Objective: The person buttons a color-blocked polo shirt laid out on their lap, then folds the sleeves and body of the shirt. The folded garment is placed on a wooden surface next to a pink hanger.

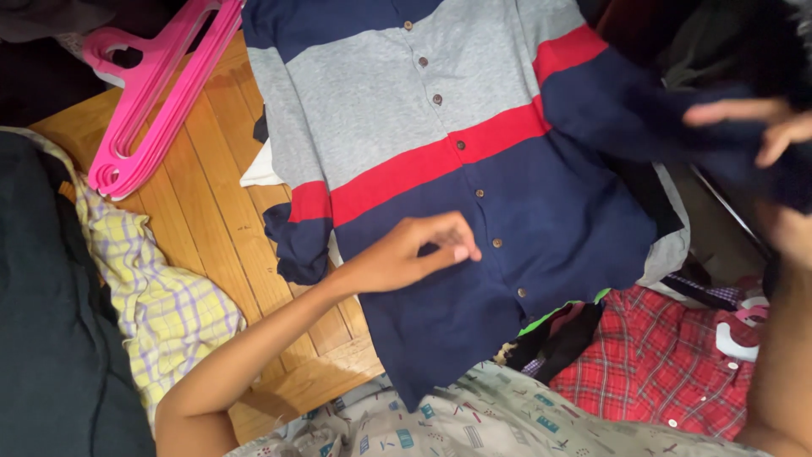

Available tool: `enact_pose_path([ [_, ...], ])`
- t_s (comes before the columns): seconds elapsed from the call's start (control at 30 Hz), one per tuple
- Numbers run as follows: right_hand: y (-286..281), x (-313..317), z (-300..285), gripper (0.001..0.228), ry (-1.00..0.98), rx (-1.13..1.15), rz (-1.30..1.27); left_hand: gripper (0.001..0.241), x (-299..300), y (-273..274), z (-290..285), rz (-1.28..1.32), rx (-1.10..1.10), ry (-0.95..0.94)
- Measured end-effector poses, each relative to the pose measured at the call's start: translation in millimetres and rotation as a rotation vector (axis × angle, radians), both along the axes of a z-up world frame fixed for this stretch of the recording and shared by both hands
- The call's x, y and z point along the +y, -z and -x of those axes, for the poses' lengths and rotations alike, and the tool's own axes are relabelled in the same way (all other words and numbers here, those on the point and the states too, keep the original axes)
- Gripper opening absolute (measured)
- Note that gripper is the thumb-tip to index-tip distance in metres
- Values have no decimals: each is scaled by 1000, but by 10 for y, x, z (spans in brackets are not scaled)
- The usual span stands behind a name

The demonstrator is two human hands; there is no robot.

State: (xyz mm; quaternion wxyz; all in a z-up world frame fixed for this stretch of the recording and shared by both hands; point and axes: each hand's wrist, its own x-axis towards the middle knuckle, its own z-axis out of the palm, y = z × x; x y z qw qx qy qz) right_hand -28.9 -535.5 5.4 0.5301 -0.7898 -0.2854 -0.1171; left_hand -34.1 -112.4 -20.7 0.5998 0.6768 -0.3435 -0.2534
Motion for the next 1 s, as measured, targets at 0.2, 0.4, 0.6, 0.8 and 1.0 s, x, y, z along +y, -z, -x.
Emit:
enact_pose_path([
  [0.2, -53, 356, 212, 36, -332, 132, -154, 15, -58, 322, -209, 187, 162, -143],
  [0.4, -407, 653, 100, 39, -730, 310, 105, 42, -186, 626, -378, 239, 509, -208],
  [0.6, -143, 771, -113, 19, 52, 285, 480, 60, -399, 834, -454, 142, 582, -430],
  [0.8, 779, 425, -593, 25, 365, 185, 603, 63, -374, 307, -332, -125, -131, -150],
  [1.0, 855, 576, -662, 35, 346, 424, 421, 44, -422, 341, -319, -284, -166, -116],
])
